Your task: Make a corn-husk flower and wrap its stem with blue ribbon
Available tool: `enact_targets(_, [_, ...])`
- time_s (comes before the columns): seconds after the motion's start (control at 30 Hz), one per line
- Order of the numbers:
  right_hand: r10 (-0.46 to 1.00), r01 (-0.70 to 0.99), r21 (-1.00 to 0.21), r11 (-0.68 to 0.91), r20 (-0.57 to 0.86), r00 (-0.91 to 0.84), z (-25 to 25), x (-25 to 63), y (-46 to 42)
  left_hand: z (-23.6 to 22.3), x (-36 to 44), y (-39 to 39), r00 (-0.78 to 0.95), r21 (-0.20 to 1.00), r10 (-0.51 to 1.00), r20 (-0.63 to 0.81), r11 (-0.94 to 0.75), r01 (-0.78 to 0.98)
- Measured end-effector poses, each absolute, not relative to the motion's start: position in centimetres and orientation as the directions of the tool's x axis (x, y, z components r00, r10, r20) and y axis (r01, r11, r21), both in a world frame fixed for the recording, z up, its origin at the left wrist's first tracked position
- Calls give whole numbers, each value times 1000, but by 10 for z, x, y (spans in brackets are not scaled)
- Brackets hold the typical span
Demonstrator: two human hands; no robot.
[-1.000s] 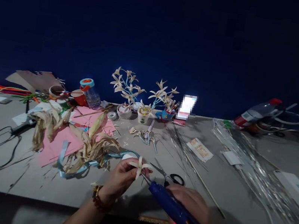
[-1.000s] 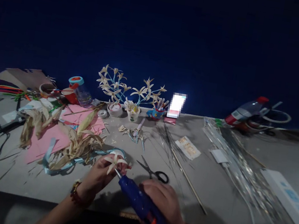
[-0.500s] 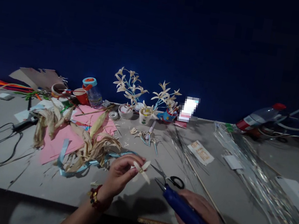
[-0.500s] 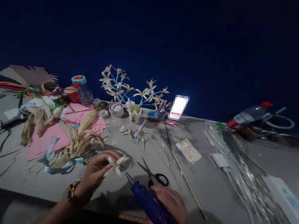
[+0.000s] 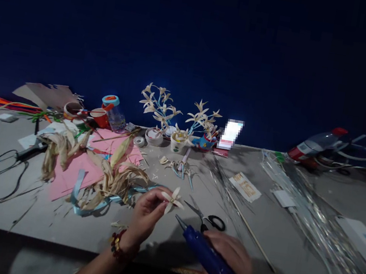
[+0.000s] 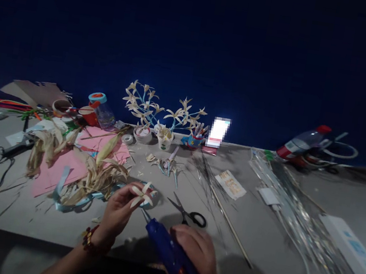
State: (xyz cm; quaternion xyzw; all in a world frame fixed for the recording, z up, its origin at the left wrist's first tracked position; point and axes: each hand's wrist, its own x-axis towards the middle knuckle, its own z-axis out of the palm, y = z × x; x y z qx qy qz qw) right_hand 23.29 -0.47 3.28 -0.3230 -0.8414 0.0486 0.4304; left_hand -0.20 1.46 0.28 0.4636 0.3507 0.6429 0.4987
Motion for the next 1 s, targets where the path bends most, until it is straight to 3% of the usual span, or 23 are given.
enact_targets(0.37, [584,480,-365,798,666,-464,27,230,-4,4,-3,13,-89,923,955,281,-295,-248])
enact_targets(1.0, [560,495,-328,805,696,-449,20,239,-1,13,5,13,-65,879,987,147,-161,-449])
